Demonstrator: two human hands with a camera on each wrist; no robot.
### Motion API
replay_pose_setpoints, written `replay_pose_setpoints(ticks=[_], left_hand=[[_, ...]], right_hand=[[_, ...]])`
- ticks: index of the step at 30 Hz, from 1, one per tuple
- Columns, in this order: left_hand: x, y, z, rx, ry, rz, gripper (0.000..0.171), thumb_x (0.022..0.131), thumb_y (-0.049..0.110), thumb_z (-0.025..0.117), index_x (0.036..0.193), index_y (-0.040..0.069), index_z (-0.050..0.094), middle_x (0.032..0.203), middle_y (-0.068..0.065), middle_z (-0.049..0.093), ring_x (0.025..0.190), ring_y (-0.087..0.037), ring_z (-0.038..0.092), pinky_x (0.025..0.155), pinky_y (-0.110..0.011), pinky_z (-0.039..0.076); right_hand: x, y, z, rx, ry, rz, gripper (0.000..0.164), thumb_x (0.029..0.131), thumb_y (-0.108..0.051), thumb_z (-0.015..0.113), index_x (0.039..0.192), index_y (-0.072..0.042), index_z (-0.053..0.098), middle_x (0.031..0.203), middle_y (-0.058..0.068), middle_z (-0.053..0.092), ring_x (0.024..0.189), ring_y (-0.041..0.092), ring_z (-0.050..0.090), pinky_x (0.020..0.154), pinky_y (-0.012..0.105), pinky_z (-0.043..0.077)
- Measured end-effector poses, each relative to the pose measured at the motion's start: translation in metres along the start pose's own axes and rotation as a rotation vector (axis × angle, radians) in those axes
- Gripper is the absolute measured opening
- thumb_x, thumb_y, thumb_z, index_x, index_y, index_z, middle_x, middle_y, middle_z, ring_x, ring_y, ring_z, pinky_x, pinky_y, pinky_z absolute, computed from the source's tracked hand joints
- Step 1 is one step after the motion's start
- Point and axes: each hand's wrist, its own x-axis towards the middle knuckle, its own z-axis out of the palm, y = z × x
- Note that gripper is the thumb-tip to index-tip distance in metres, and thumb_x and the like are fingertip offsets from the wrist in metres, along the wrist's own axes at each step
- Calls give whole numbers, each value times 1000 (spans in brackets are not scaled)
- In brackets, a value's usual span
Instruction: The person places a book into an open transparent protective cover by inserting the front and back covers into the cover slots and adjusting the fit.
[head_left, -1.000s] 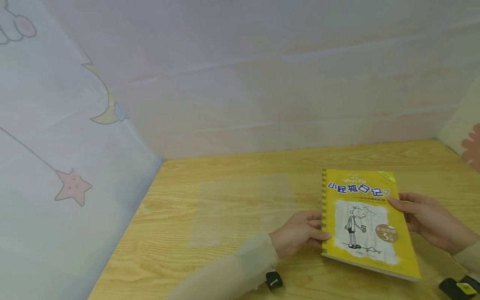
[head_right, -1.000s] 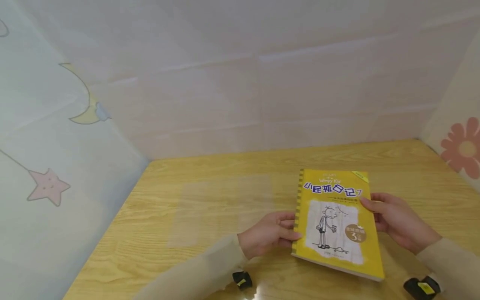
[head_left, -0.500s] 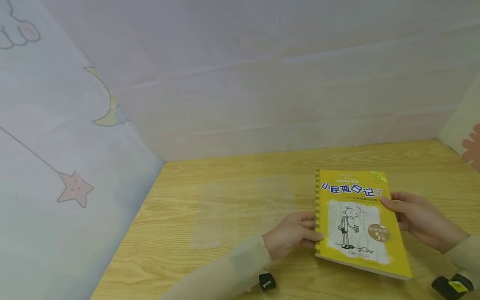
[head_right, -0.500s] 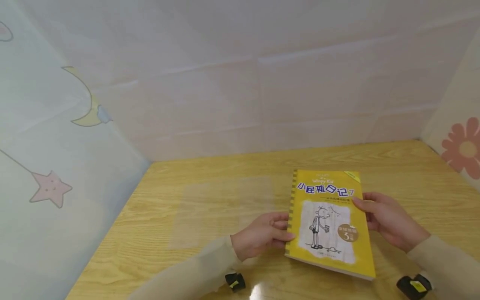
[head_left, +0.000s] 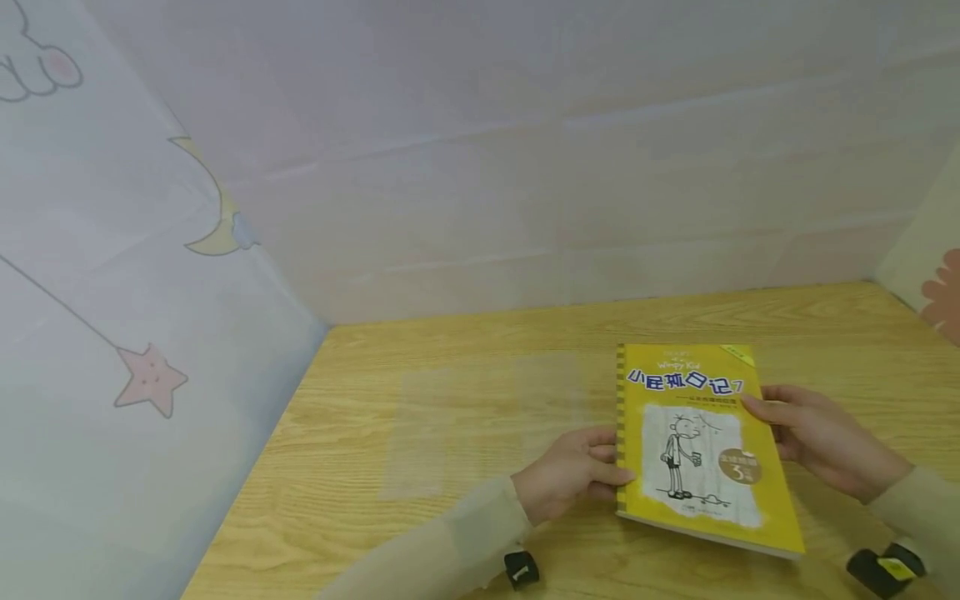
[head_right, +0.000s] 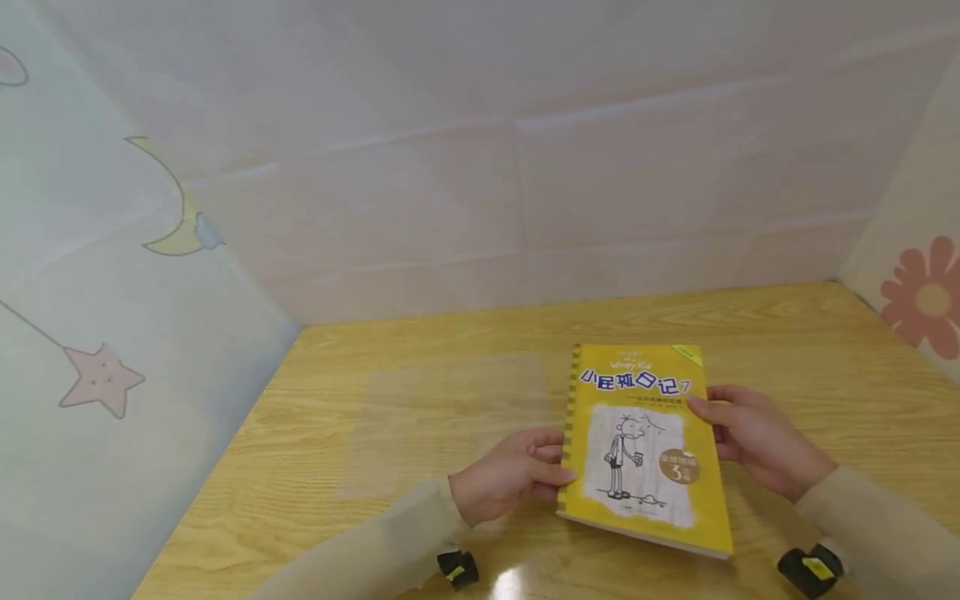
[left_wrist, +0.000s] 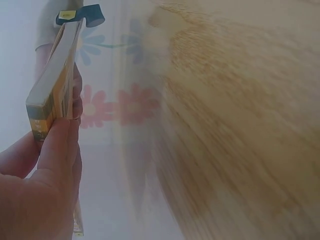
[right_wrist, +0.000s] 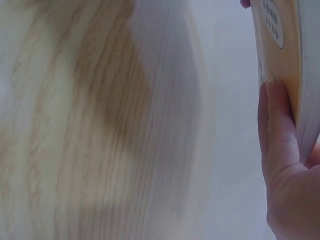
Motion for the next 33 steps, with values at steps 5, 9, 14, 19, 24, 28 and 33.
replay_pose_setpoints(ticks=[5,9,14,19,24,28,33], left_hand=[[0,2,-1,7,-9,-4,42,88,-12,61,128,0,58,110,-9,70,94,-23,68,78,-35,57],[0,3,-1,19,-16,-2,41,89,-11,61,128,0,58,111,-9,70,93,-21,68,77,-33,57],[0,4,-1,33,-16,2,40,89,-10,61,128,-1,58,111,-9,70,94,-22,69,77,-34,57],[-1,5,-1,25,-26,3,40,89,-11,60,128,-4,57,112,-11,70,96,-25,68,79,-35,57],[-1,6,-1,38,-9,1,41,88,-11,61,129,-5,56,113,-10,69,94,-23,68,78,-34,57],[-2,6,-1,28,0,-1,42,88,-12,61,128,-7,55,114,-12,69,94,-24,68,78,-34,57],[-4,6,-1,12,-22,-7,40,88,-13,60,128,-9,54,113,-13,69,95,-25,68,79,-36,56]], right_hand=[[-1,-3,1,-4,16,18,63,107,-27,38,139,21,11,100,-4,64,88,13,64,76,36,57],[-1,-5,1,-3,23,23,62,107,-27,38,139,20,12,100,-5,64,88,12,64,76,36,57],[-3,-6,3,-4,15,0,59,107,-24,37,137,21,14,99,-4,64,86,12,64,74,34,57],[-6,-7,4,22,20,-7,52,107,-21,39,133,19,20,98,-4,65,84,14,65,72,34,57],[-8,-10,5,16,37,-4,56,106,-23,40,136,18,17,99,-4,64,86,13,64,74,34,56],[-8,-11,6,25,41,-3,55,106,-23,41,135,17,17,99,-4,64,86,14,65,74,34,56],[-10,-8,9,71,37,6,50,106,-23,41,134,13,19,99,-3,66,85,17,67,73,36,57]])
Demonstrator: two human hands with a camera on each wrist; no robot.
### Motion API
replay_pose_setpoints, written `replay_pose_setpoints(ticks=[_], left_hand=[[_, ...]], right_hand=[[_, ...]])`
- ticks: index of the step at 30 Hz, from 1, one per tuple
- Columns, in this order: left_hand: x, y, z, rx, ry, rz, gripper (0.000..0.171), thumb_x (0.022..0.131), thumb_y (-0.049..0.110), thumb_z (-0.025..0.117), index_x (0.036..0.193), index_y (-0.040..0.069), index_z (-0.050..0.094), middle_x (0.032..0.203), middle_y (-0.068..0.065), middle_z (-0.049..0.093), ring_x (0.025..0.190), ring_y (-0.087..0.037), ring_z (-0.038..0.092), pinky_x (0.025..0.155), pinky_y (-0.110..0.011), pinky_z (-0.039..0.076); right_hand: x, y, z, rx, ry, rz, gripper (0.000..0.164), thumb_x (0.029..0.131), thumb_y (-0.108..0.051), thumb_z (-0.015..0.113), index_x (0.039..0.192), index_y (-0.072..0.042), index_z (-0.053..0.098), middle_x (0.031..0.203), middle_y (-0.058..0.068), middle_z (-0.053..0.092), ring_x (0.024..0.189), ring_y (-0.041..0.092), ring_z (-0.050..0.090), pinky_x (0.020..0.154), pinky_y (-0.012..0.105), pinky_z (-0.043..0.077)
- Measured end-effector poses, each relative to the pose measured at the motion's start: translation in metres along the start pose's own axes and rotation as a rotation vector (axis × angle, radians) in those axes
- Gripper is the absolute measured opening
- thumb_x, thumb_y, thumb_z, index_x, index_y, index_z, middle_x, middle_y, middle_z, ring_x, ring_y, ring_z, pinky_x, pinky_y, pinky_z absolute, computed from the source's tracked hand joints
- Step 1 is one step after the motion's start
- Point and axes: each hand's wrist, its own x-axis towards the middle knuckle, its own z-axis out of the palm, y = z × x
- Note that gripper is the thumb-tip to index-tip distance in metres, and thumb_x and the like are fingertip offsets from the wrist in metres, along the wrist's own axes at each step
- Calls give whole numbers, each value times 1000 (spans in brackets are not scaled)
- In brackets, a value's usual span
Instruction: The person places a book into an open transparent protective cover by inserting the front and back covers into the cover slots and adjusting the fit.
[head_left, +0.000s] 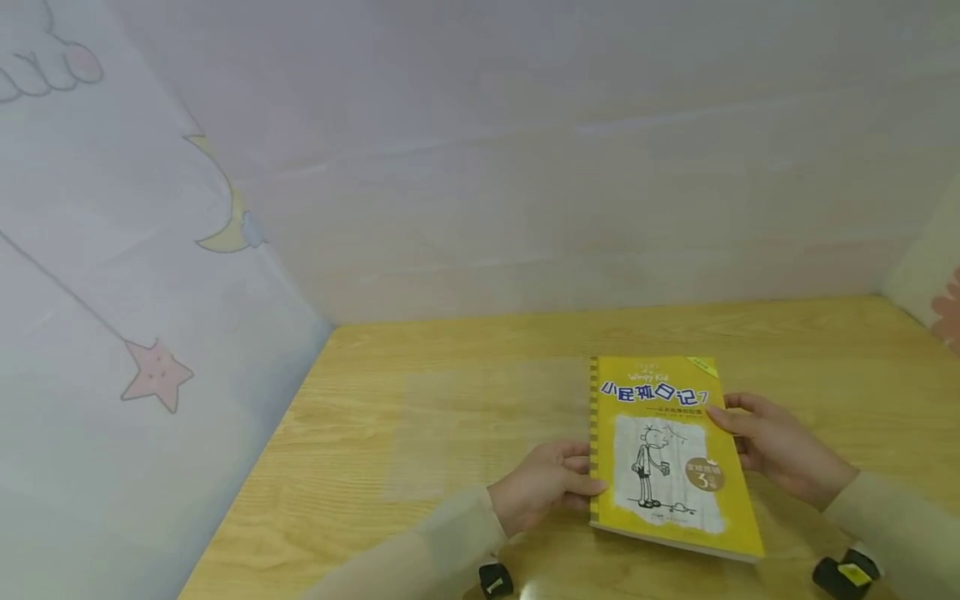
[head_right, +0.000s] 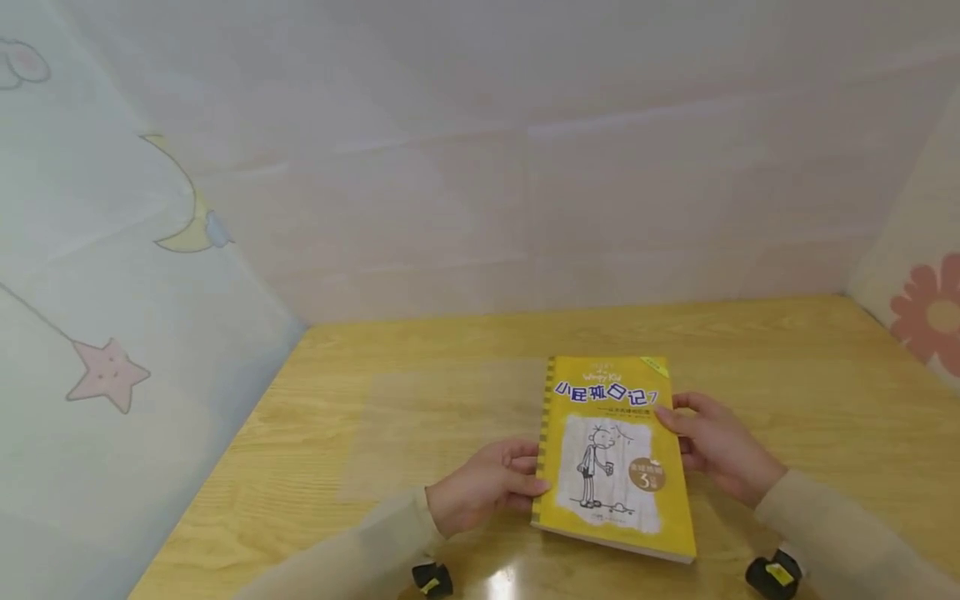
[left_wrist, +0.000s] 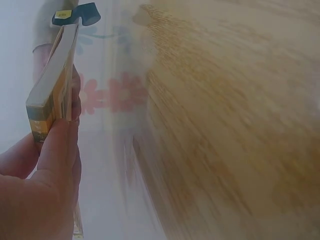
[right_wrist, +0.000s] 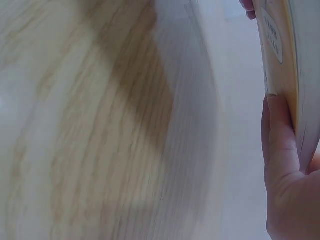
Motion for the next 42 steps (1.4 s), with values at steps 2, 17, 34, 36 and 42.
replay_pose_setpoints(ticks=[2,17,34,36,42], left_hand=[[0,-1,1,-1,-7,-1,40,89,-12,59,128,-9,53,114,-13,68,95,-24,68,80,-36,56],[-1,-6,-1,-3,60,24,44,85,-17,59,129,-11,52,114,-18,67,93,-30,68,77,-37,57],[-8,-4,-19,-26,68,21,46,88,-14,57,133,-13,47,119,-21,65,100,-31,67,82,-39,56],[-9,-5,-21,-23,70,21,47,88,-14,57,134,-13,46,119,-21,65,100,-31,67,82,-39,56],[-12,-5,-25,-14,101,17,47,88,-13,58,134,-13,46,119,-22,64,99,-33,67,81,-39,56]], right_hand=[[-1,2,0,11,13,-3,51,106,-23,42,135,12,19,99,-3,66,85,16,67,73,36,57],[-3,-2,11,-68,37,-34,61,107,-23,38,142,18,11,106,3,63,89,12,64,75,32,55],[10,-11,30,-48,26,-25,64,106,-20,38,148,15,6,115,9,60,91,13,63,78,32,55],[11,-12,32,-51,22,-21,63,106,-20,38,148,16,6,117,11,59,91,13,63,78,32,55],[15,-13,38,-36,-1,-18,60,106,-15,33,147,18,3,128,20,54,95,11,62,80,32,54]])
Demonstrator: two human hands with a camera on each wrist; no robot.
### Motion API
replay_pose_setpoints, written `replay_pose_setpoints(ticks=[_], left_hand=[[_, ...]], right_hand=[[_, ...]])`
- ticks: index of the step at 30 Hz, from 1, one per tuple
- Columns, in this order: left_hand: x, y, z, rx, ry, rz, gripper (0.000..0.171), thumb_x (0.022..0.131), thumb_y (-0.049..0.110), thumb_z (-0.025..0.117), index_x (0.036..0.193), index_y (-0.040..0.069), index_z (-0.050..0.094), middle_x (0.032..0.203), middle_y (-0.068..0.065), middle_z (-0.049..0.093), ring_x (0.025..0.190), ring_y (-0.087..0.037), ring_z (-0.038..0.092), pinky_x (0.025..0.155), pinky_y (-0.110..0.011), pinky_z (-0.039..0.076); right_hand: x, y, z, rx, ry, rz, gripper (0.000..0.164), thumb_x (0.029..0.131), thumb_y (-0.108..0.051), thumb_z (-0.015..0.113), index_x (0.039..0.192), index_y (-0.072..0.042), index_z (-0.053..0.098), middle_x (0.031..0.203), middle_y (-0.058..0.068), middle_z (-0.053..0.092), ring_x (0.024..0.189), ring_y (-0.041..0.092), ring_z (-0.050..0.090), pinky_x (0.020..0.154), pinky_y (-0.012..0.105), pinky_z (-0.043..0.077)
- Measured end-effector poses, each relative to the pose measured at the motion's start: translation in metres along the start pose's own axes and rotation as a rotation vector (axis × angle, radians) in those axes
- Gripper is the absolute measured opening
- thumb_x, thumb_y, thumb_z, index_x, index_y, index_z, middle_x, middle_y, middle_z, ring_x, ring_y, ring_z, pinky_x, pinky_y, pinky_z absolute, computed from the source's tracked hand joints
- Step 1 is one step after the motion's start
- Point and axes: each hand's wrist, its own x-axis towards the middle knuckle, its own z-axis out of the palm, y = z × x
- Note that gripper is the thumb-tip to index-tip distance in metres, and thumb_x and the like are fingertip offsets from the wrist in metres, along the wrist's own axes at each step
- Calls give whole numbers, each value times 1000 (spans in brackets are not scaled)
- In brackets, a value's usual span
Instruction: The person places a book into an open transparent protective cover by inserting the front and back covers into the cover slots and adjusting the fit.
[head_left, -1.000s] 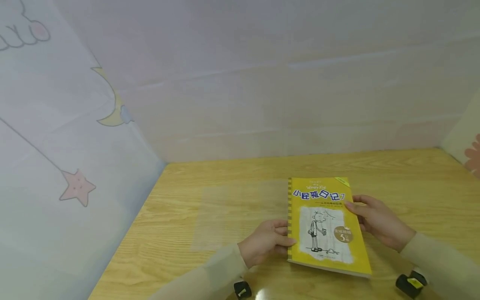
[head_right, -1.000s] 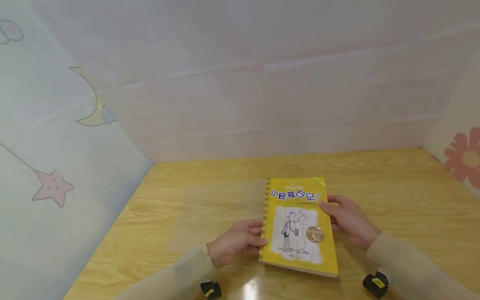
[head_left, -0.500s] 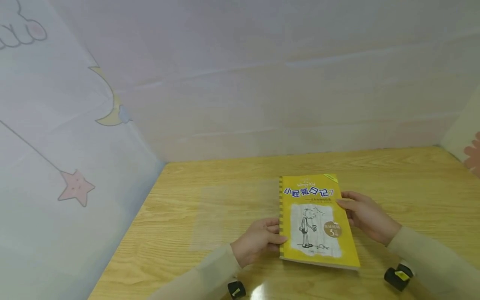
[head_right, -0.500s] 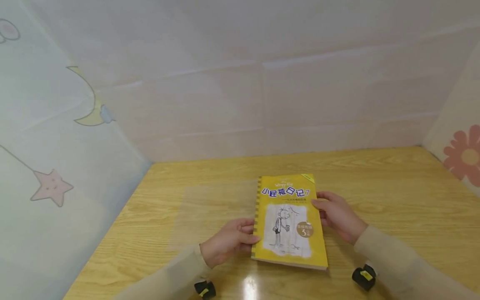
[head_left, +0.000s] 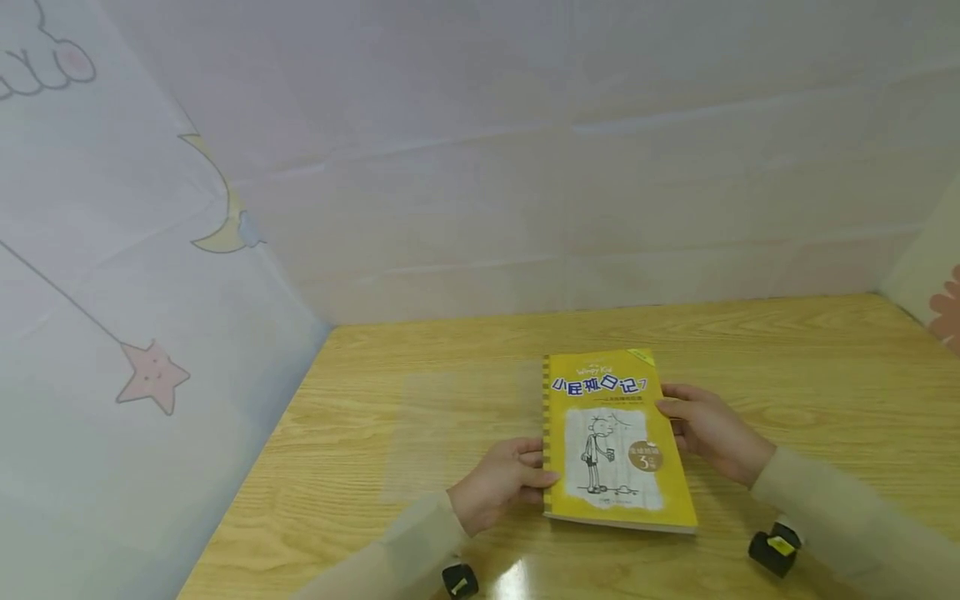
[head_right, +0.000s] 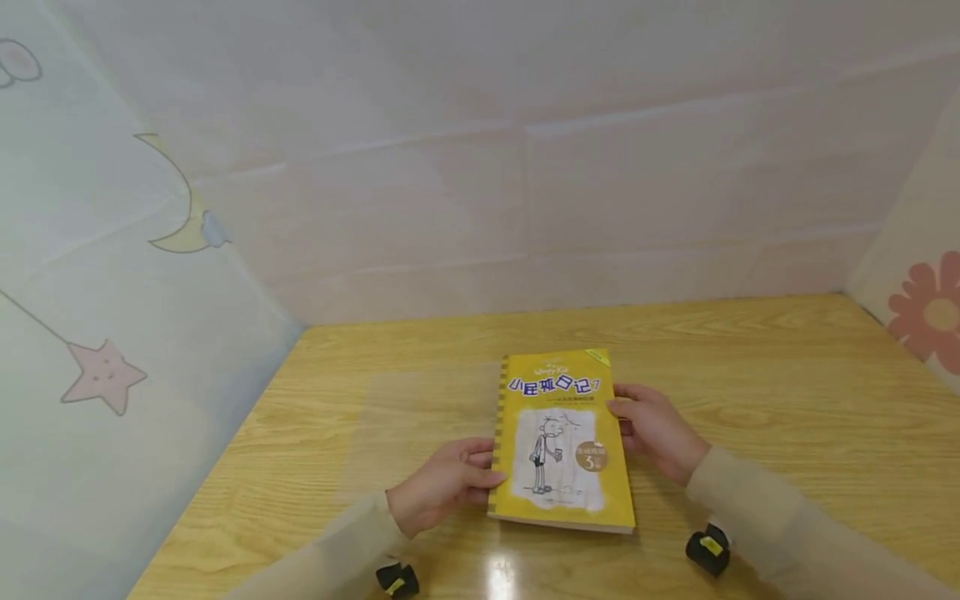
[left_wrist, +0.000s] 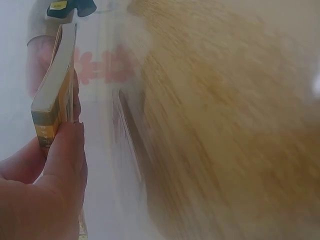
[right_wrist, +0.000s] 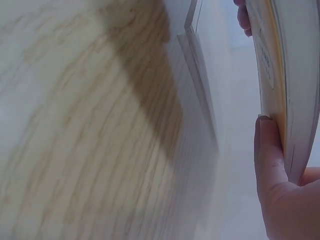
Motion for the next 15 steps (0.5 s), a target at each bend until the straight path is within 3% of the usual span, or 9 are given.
replay_pose_setpoints(ticks=[6,15], left_hand=[[-1,-1,-7,6,29,7,48,88,-14,58,134,-14,45,120,-23,64,98,-30,67,80,-38,56],[-1,1,-15,38,72,-8,49,87,-13,60,134,-14,45,118,-21,65,92,-24,68,76,-33,57]], right_hand=[[6,0,8,28,-6,0,61,107,-16,34,149,13,1,137,28,45,97,11,62,83,32,54],[13,1,16,62,26,37,62,107,-20,36,152,8,4,122,12,59,94,13,64,81,34,55]])
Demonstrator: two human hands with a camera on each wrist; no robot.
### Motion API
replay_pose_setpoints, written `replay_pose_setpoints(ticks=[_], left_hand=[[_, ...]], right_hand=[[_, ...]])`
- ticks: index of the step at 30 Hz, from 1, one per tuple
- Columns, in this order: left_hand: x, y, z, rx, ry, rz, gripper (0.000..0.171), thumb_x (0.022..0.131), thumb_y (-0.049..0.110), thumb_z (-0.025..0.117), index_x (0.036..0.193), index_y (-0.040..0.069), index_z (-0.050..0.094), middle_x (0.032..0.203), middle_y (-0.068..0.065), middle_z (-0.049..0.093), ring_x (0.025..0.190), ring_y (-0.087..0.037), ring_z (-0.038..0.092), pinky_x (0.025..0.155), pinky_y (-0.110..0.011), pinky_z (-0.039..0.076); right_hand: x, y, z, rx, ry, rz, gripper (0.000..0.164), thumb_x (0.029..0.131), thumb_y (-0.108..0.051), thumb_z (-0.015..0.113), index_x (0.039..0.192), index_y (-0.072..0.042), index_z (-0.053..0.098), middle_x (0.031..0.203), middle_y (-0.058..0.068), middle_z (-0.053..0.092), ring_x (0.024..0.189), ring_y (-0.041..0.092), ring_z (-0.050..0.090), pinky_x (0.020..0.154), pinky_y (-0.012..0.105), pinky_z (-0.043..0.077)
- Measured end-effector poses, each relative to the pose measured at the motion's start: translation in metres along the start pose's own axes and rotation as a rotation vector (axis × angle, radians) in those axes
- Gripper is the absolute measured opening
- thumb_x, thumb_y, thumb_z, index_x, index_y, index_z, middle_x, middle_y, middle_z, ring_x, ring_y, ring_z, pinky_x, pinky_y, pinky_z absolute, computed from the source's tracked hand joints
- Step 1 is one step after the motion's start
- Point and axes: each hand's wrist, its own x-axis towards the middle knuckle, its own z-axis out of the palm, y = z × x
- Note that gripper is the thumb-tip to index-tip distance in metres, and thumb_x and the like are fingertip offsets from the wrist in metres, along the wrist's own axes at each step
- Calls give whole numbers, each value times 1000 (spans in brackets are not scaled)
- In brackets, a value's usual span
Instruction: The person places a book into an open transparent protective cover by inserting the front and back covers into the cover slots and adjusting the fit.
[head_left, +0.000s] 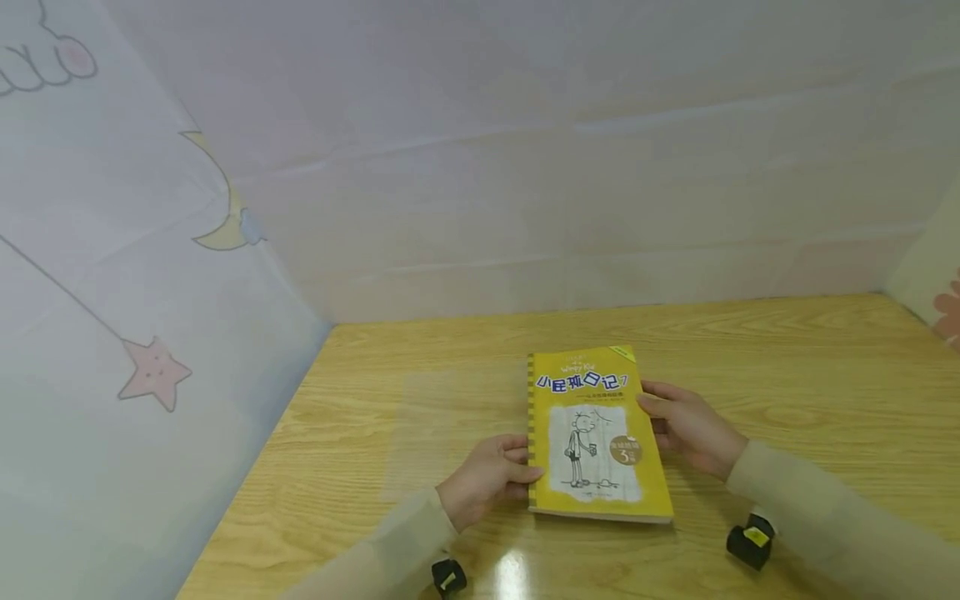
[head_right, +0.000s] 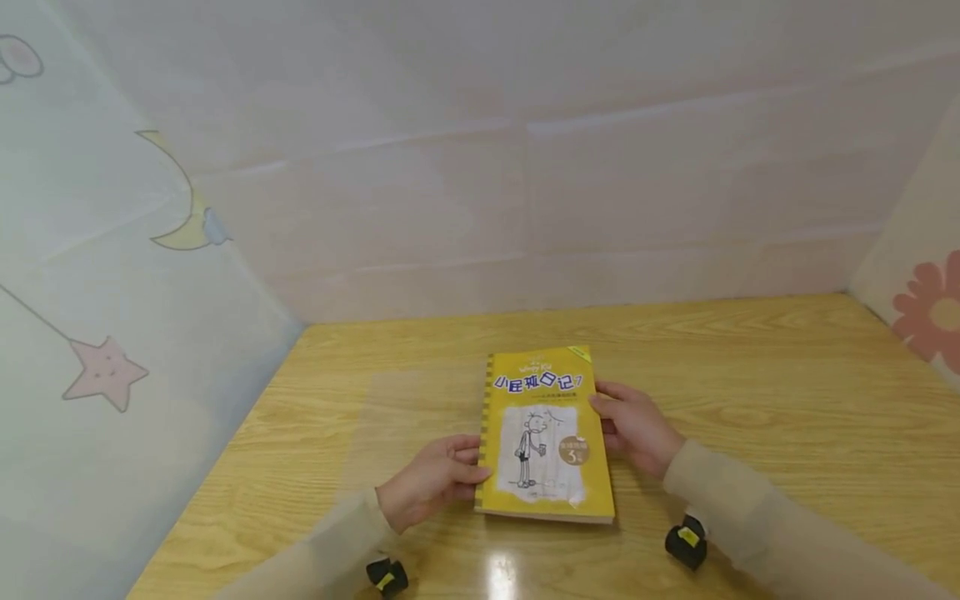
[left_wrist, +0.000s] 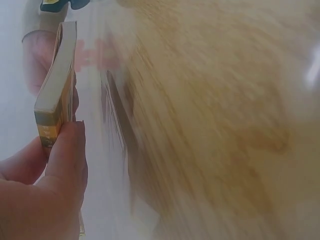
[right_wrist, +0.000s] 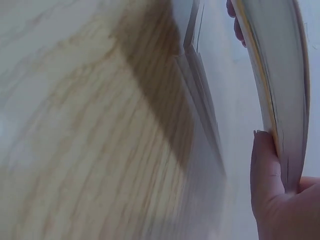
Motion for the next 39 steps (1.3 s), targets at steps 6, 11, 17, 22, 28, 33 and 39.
replay_pose_setpoints(ticks=[6,11,17,22,28,33,39], left_hand=[[1,0,-4,4,19,-4,50,87,-13,60,134,-15,43,119,-23,64,95,-27,67,78,-35,56],[2,-1,-8,4,38,-11,48,87,-14,59,133,-15,44,115,-21,65,92,-26,67,79,-36,56],[0,0,-13,29,46,-3,47,87,-14,58,132,-18,43,116,-23,65,93,-26,67,79,-36,56],[0,-1,-19,38,59,2,50,87,-15,57,133,-20,41,119,-27,62,97,-29,67,81,-37,56],[1,-3,-24,34,78,-2,50,86,-17,57,133,-20,40,119,-28,61,97,-31,67,82,-38,56],[3,-4,-27,27,84,-7,51,86,-17,56,134,-20,39,120,-28,61,98,-31,67,82,-39,56],[7,-4,-32,41,89,-10,49,87,-15,56,134,-19,40,116,-23,64,94,-25,66,80,-37,56]], right_hand=[[5,1,5,5,11,6,62,107,-21,37,152,6,5,123,13,59,93,14,63,79,35,55],[8,2,9,46,0,16,63,106,-21,39,153,4,6,120,11,60,93,14,63,80,36,55],[12,0,16,52,-22,38,62,106,-18,38,153,5,5,136,25,48,97,16,61,83,36,54],[19,-2,24,37,-45,48,56,105,-12,34,150,11,10,138,28,44,99,18,58,84,35,53],[25,-2,29,14,-37,44,54,106,-12,35,149,14,13,135,29,47,98,19,59,81,36,54],[28,1,31,15,-24,45,55,106,-13,35,150,11,12,135,29,47,96,19,60,79,37,55],[32,1,35,32,-38,62,55,105,-11,36,151,9,13,127,25,55,93,19,62,80,39,55]])
